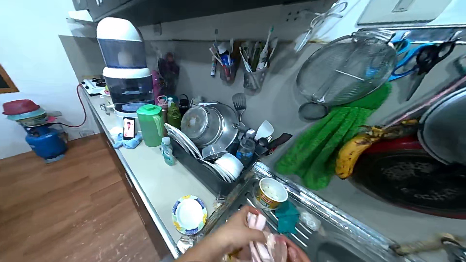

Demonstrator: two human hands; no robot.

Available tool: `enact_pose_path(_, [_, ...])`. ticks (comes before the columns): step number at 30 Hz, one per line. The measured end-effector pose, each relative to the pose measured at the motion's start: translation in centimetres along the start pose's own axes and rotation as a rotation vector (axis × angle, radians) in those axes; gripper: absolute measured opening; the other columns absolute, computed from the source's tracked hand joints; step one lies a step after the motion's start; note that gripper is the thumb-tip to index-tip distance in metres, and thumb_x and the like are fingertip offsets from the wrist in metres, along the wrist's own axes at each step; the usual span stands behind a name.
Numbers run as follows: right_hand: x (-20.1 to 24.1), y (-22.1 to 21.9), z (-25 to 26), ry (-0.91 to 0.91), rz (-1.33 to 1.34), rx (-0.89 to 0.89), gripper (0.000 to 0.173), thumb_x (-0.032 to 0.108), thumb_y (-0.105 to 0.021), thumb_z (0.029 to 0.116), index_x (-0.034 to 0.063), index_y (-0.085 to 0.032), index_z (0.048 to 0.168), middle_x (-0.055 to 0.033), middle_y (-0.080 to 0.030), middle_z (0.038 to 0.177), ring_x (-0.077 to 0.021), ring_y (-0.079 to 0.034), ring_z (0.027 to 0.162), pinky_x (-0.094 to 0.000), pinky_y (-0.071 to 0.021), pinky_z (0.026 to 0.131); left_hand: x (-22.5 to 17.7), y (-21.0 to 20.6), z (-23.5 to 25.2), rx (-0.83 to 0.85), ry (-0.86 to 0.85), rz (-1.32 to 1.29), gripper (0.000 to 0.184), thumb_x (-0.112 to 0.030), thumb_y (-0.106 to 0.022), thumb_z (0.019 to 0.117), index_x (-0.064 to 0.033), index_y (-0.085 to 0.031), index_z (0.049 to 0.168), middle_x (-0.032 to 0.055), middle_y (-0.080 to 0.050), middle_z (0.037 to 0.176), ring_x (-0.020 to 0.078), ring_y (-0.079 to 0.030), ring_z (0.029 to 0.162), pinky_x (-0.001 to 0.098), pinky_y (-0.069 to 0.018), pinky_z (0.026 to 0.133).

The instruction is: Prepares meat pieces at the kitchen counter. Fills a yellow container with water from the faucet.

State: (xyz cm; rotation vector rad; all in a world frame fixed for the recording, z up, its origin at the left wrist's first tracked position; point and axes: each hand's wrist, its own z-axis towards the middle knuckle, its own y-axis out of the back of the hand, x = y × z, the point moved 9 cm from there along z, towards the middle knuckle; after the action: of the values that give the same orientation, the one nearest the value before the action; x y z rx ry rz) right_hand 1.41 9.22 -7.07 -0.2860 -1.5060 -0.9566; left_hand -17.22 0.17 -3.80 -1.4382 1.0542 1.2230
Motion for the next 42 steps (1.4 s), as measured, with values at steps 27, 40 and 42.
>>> enact_pose_path(27, [6.8, -8.3, 9.0, -0.038, -0.638, 0.286, 0.023, 0.031, -0.059, 0.101, 0.0264, -0.076, 0.116, 0.004, -0.074, 0.112, -0.0101, -0.07, 0.102, -0.0372, -0.0584, 0.096, 1.5, 24.9, -9.6, -0.412, 0.073, 1.056, 0.043, -0.034, -0.073, 0.0907, -0.0229, -0.069, 0.132, 0.0064, -0.065, 0.134, 0.0293, -0.062, 0.121, 0.054, -0.0546, 0.097])
enact_pose_path(40, [0.3, -7.2, 1.0, 0.257, -0.953, 0.51, 0.045, 0.013, -0.081, 0.0774, 0.0261, -0.07, 0.119, -0.0031, -0.068, 0.123, -0.029, -0.063, 0.117, -0.0565, -0.0546, 0.096, 3.7, -0.8, -4.0, 0.184, -0.082, 1.075, 0.035, -0.03, -0.076, 0.0888, -0.0191, -0.072, 0.121, 0.0069, -0.071, 0.119, 0.0274, -0.067, 0.113, 0.0509, -0.057, 0.097])
enact_pose_path(42, [-0.6, -7.1, 1.2, 0.291, -0.954, 0.483, 0.031, 0.025, -0.076, 0.0854, 0.0261, -0.072, 0.116, -0.0001, -0.07, 0.119, -0.0241, -0.066, 0.113, -0.0524, -0.0546, 0.097, 5.8, -2.4, -3.2, 0.238, 0.076, 1.103, 0.058, -0.038, -0.082, 0.0812, -0.0149, -0.066, 0.131, 0.0151, -0.068, 0.124, 0.0368, -0.066, 0.113, 0.0594, -0.057, 0.092])
